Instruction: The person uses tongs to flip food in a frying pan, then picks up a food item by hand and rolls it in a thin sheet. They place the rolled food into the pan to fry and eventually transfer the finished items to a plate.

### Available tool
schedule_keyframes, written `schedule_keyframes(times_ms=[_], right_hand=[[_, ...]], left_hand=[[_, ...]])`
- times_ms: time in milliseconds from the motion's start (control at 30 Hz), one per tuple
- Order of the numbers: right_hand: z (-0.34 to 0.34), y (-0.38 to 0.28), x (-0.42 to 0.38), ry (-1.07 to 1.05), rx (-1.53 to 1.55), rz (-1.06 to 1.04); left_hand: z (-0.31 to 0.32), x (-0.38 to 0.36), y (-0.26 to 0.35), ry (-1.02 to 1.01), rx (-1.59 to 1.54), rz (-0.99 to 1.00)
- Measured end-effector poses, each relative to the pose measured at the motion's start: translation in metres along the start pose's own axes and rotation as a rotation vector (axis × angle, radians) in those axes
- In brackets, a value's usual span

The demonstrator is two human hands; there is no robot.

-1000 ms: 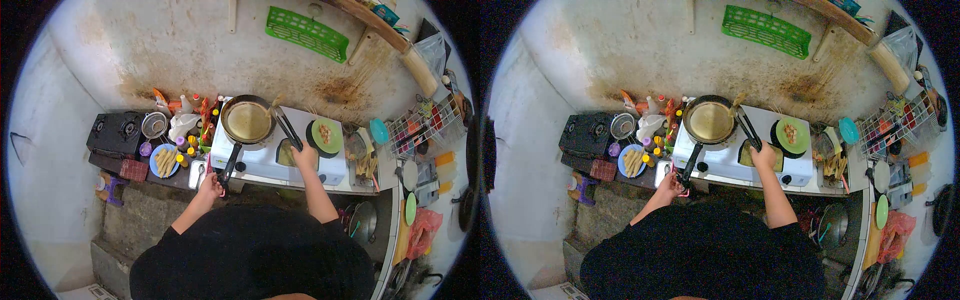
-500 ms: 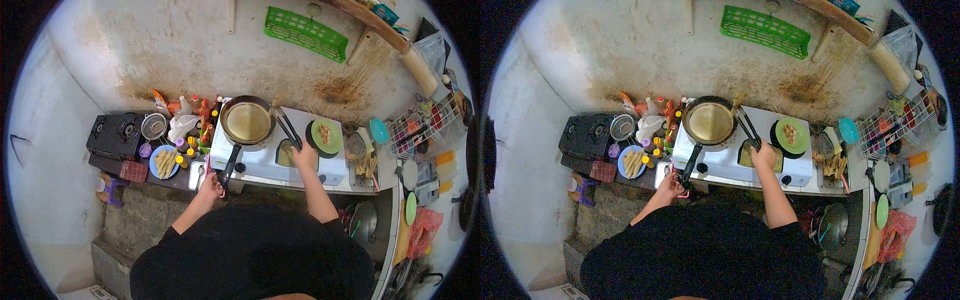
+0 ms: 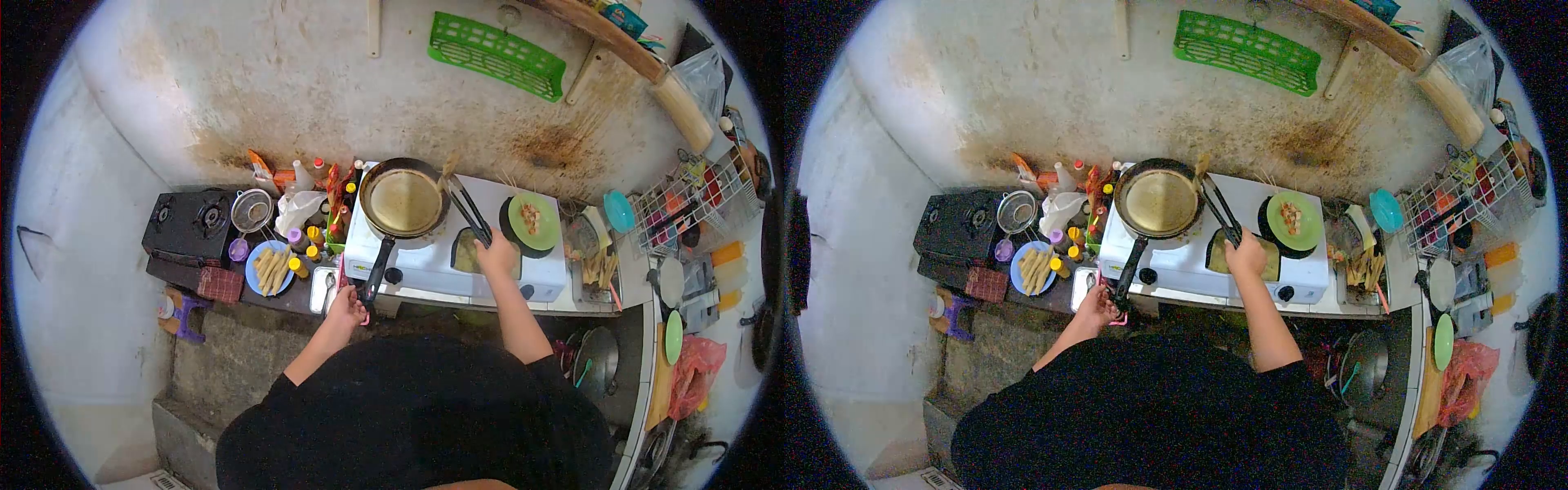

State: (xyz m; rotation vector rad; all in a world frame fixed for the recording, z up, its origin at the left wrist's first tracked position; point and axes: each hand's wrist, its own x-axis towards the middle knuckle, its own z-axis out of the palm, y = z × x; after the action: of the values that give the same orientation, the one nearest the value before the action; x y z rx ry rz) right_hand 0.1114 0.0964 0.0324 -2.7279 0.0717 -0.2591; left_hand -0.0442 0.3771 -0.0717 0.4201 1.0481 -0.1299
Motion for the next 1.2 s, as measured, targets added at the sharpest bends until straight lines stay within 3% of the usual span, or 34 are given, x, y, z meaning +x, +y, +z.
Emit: schedule_keyframes(times_ms=[300, 600, 800, 900, 1200], right_hand=[[0.001, -0.001, 0.003, -0.051, 0.095, 0.062], [0.022, 0.016, 0.006, 0.050, 0.130, 0.010], [0.022, 0.016, 0.005, 0.028, 0.149, 0.067], [0.015, 0.019, 0.006, -0.088, 0.211, 0.119], [0.021, 0.027, 0.002, -0.052, 0.250, 0.160]], left_hand=[[0.001, -0.011, 0.000, 0.018, 0.002, 0.020], [-0.010, 0.001, 0.000, -0.035, 0.012, 0.002], [-0.004, 0.000, 0.001, -0.004, -0.029, -0.007], [-0.005, -0.004, 0.000, -0.011, -0.016, -0.013], [-0.002, -0.009, 0.002, -0.006, 0.015, -0.007]])
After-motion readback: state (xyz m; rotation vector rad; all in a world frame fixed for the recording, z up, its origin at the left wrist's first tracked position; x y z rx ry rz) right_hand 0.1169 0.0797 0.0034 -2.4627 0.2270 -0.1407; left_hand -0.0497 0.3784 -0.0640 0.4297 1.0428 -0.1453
